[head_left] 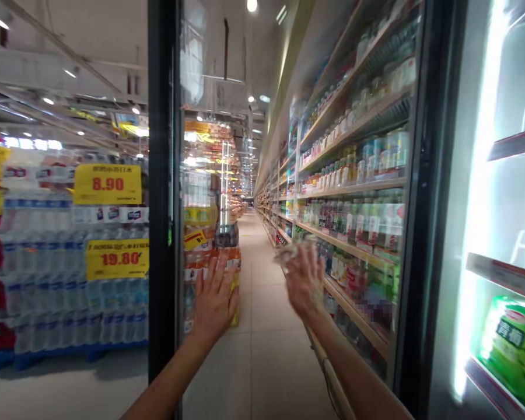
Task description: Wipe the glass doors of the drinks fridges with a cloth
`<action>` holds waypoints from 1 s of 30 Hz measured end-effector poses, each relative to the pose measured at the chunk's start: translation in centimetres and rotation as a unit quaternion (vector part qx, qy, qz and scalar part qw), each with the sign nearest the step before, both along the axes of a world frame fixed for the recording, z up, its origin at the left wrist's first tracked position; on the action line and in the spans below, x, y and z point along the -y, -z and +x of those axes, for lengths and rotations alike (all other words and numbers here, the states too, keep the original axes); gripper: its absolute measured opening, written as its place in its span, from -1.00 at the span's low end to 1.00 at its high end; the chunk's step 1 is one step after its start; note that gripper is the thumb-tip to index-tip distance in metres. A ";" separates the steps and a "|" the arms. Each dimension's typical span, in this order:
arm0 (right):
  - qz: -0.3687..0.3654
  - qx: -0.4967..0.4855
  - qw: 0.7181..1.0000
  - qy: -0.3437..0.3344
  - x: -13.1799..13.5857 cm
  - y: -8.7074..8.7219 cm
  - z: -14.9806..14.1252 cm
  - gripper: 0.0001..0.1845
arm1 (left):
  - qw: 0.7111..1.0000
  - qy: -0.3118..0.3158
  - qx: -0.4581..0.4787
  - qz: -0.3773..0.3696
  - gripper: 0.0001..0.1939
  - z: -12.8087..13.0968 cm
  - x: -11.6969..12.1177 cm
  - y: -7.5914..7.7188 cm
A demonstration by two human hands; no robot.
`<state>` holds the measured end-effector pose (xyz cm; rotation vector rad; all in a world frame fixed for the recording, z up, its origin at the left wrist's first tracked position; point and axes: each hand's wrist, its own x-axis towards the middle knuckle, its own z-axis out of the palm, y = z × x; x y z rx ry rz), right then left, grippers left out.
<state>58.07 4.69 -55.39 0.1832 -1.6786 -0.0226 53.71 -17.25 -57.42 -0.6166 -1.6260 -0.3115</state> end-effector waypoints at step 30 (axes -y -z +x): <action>-0.200 -0.084 0.976 0.017 -1.7 7.6 0.7 -0.43 | 0.997 0.015 0.060 0.037 -0.26 1.4 -1.8 4.8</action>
